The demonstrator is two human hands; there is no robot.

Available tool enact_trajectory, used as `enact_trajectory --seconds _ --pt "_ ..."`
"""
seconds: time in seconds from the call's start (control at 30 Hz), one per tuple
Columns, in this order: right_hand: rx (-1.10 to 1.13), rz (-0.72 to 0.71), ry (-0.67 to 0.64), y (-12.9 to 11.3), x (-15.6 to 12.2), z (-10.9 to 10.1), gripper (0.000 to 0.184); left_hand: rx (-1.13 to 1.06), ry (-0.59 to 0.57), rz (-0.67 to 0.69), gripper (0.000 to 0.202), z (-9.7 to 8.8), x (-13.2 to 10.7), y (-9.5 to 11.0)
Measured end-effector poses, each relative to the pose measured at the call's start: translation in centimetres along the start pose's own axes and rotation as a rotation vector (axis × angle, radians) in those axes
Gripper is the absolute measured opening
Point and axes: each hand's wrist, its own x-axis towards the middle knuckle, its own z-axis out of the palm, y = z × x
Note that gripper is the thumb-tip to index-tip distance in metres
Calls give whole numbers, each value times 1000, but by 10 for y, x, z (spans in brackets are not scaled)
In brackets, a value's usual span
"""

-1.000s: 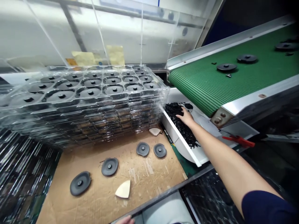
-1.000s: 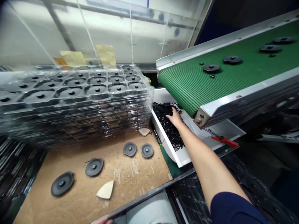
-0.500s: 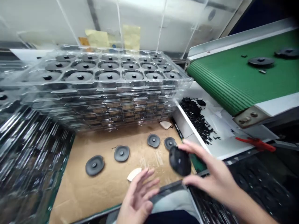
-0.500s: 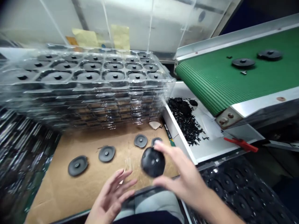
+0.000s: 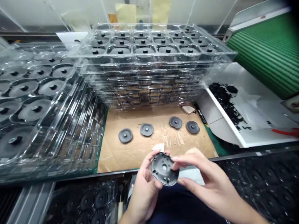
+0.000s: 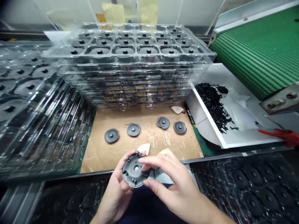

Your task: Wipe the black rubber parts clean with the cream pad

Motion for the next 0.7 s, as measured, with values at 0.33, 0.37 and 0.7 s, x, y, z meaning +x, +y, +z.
enact_trajectory --seconds 0.33,0.37,0.7 --pt "333 236 -202 -15 18 18 21 56 -34 -2 66 -22 -18 5" --pt "348 245 -212 -15 18 20 21 54 -43 -2 66 -23 -19 6" --pt "439 314 -223 -20 14 28 10 42 -57 -39 68 -24 -25 7"
